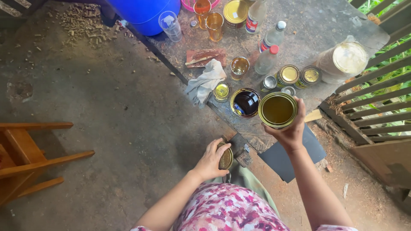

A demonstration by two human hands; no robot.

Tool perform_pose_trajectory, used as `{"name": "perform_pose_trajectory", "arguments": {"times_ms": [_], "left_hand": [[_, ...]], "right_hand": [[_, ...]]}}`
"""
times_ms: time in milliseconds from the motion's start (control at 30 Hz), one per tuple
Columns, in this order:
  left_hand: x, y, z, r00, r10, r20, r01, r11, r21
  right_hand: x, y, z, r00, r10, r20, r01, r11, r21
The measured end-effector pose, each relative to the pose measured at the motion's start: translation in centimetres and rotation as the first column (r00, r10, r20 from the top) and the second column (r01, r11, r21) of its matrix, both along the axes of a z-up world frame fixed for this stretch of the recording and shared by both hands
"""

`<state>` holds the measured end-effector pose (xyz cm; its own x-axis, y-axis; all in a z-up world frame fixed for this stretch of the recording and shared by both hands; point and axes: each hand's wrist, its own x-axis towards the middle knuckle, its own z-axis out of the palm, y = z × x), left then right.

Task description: The person opens a can of dark varnish and pours a liquid from a plastic bottle into it. They then use a brush to apply the varnish to a wooden door panel, covering the surface with smooth strokes.

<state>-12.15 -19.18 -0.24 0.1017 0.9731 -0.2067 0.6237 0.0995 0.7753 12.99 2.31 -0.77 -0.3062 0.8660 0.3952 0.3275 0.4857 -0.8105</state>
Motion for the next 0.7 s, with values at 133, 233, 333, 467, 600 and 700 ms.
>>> {"name": "perform_pose_trajectory", "arguments": {"times_ms": [133,233,333,467,600,700], "left_hand": [[-0.9,-0.7,-0.2,1.0,0.016,-0.006,-0.016,1.0,-0.024],[-1.4,-1.2,-0.7,1.0,0.021,-0.014,-0.021,0.999,-0.028],[-1.7,-1.5,-1.0,1.0,0.025,-0.007,-0.025,1.0,-0.017],[-2.0,-1.6,-1.0,1.0,0.022,-0.01,-0.023,0.998,-0.067],[-2.1,-1.9,-1.3,1.0,0.024,-0.005,-0.024,0.998,-0.061],[-2.2,-2.0,-1.3,1.0,0.027,0.0,-0.027,0.998,-0.056]], "right_hand": [[-0.7,0.8,2.4,0.974,-0.057,0.221,0.045,0.997,0.06],[-1.6,1.2,4.7,0.942,-0.052,0.332,0.016,0.994,0.111],[-2.3,1.4,6.5,0.915,-0.022,0.403,-0.014,0.996,0.085],[-2.9,1.8,7.3,0.864,0.008,0.503,-0.035,0.998,0.046],[-3.5,2.0,8.2,0.824,0.024,0.566,-0.039,0.999,0.014],[-3.9,2.3,8.8,0.793,0.034,0.609,-0.03,0.999,-0.016]]}}
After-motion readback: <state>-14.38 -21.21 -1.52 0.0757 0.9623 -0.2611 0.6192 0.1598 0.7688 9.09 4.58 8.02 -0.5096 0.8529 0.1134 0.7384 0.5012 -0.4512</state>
